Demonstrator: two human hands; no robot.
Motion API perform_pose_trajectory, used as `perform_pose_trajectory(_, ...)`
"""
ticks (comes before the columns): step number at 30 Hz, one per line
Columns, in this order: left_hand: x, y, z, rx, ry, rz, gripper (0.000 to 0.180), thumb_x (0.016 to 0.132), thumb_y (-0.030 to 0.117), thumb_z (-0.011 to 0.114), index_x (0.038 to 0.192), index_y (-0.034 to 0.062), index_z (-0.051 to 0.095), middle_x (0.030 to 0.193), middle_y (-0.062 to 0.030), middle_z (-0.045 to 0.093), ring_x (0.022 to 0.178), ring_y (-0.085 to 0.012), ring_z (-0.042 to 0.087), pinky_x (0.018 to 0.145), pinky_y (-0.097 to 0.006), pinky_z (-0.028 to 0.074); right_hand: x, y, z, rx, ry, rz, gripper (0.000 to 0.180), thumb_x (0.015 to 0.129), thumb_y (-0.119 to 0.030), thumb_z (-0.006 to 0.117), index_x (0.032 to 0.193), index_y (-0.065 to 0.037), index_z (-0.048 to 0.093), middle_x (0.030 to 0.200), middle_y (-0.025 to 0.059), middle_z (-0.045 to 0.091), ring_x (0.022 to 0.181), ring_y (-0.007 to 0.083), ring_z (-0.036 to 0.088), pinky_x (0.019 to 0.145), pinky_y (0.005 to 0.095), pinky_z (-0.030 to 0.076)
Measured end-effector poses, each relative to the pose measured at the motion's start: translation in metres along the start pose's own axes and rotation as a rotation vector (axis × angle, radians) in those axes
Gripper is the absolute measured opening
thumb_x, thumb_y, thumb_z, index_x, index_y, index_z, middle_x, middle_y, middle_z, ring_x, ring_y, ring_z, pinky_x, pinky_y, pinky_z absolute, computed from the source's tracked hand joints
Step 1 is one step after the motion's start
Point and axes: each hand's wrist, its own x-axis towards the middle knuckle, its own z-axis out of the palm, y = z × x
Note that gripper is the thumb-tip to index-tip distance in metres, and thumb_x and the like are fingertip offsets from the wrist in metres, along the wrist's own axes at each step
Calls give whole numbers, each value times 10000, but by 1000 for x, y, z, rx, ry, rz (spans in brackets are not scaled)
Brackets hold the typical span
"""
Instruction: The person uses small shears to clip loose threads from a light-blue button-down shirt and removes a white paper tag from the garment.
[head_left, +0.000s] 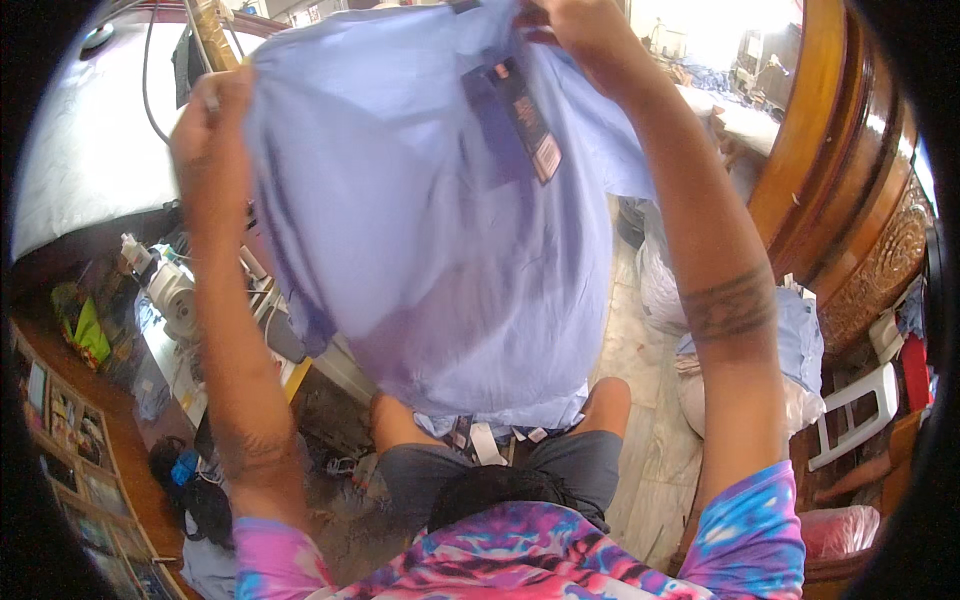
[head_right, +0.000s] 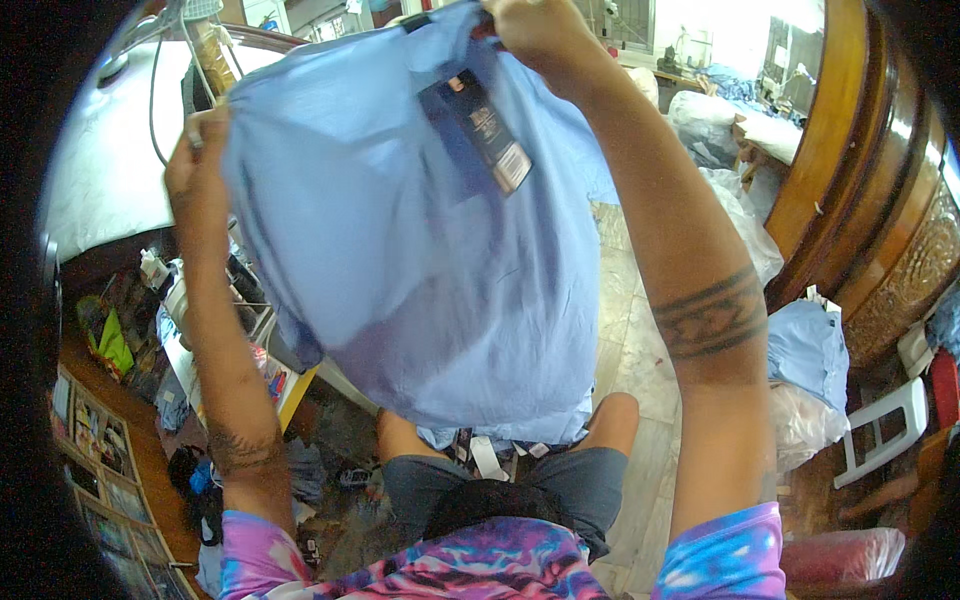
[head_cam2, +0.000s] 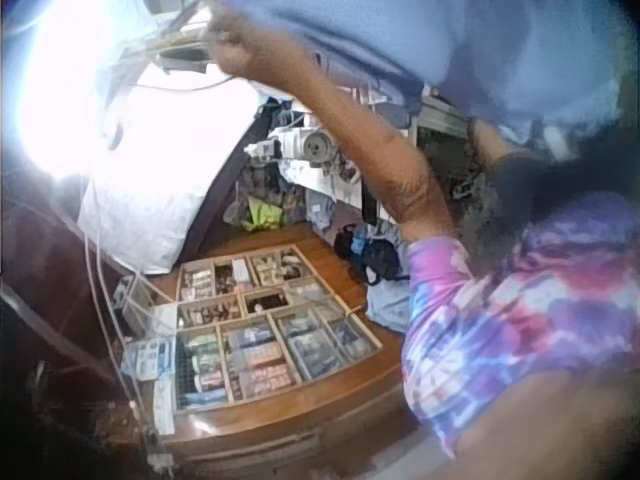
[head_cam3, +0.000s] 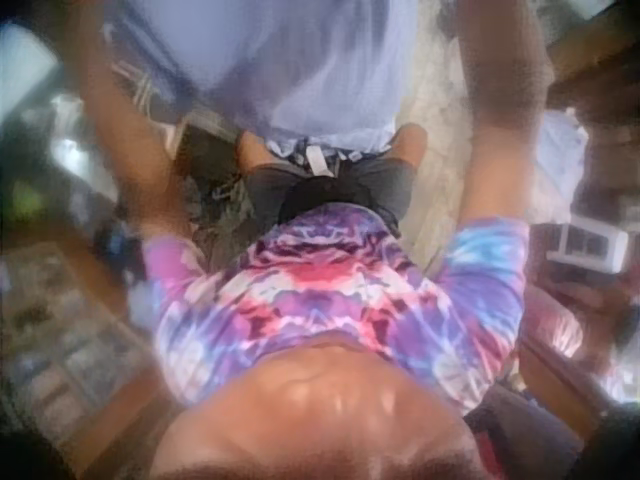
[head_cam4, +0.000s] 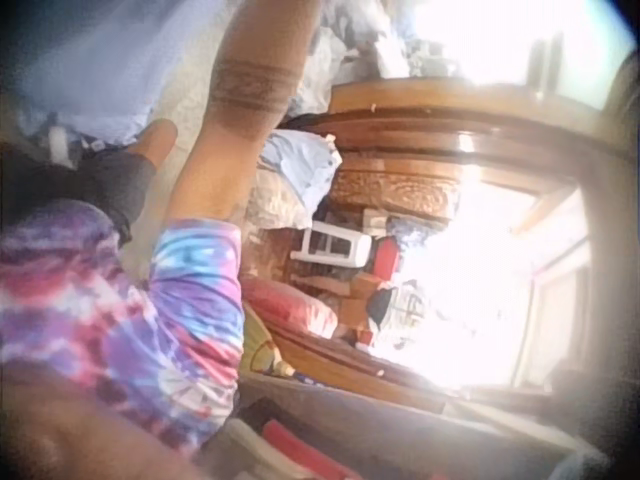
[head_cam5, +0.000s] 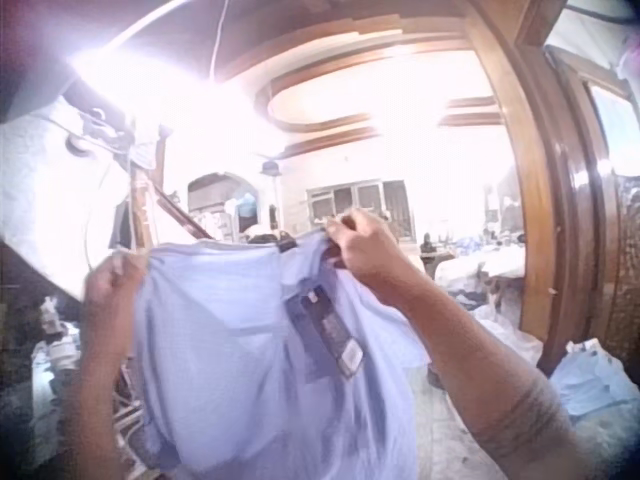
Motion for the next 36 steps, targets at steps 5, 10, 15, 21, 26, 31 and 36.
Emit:
perform_pose_trajectory(5,-24,20,-48,-71,84,-24,510,1005,520,546,1260,98,677,1039,-134,680,972,-219,623,865,-384,482,-1,-52,19,530,-157,-159,278,1070,-254,522,1181,-6,580,1094,133,644,962,227,639,879,402,536)
perform_pose_trajectory(10,-126,77,-33,-296,-464,35,434,998,402,603,1279,78,669,989,-107,687,844,-163,592,757,-337,474,-11,-34,30,957,-469,-104,435,1084,-381,481,1318,-19,544,1231,191,597,1148,290,562,1120,500,365)
perform_pose_trajectory(15,-265,105,44,-711,-1193,-131,382,990,283,660,1299,58,661,939,-81,694,716,-106,562,649,-289,466,-108,101,9,949,-172,387,195,1002,-224,596,1005,-38,652,908,16,635,934,152,615,863,290,485)
perform_pose_trajectory(21,-365,36,69,-693,-1422,-714,353,958,213,728,1275,63,690,908,-16,702,645,-53,532,581,-235,448,-343,319,-35,-251,-133,765,589,889,-400,760,1251,47,634,1220,198,682,1164,274,640,983,366,501)
perform_pose_trajectory(26,-368,-77,89,-63,-940,-360,388,829,284,837,1127,56,739,865,-64,720,613,-171,586,601,-323,490,-469,276,12,-318,31,833,576,845,-290,823,1262,45,607,1080,151,685,957,217,654,842,372,526)
perform_pose_trajectory(31,-387,-140,120,312,-1146,-285,350,818,285,838,1032,31,727,781,-91,692,620,-206,604,602,-366,484,-469,264,64,-497,140,806,617,814,-267,850,1281,34,581,1023,157,668,854,276,651,802,385,523)
perform_pose_trajectory(36,-354,-183,87,-108,-954,-932,227,873,139,768,1012,-25,697,759,-30,665,679,-108,590,583,-304,471,-434,253,61,-370,-44,1113,585,828,-241,832,1277,35,576,1153,212,619,992,343,635,854,445,509)
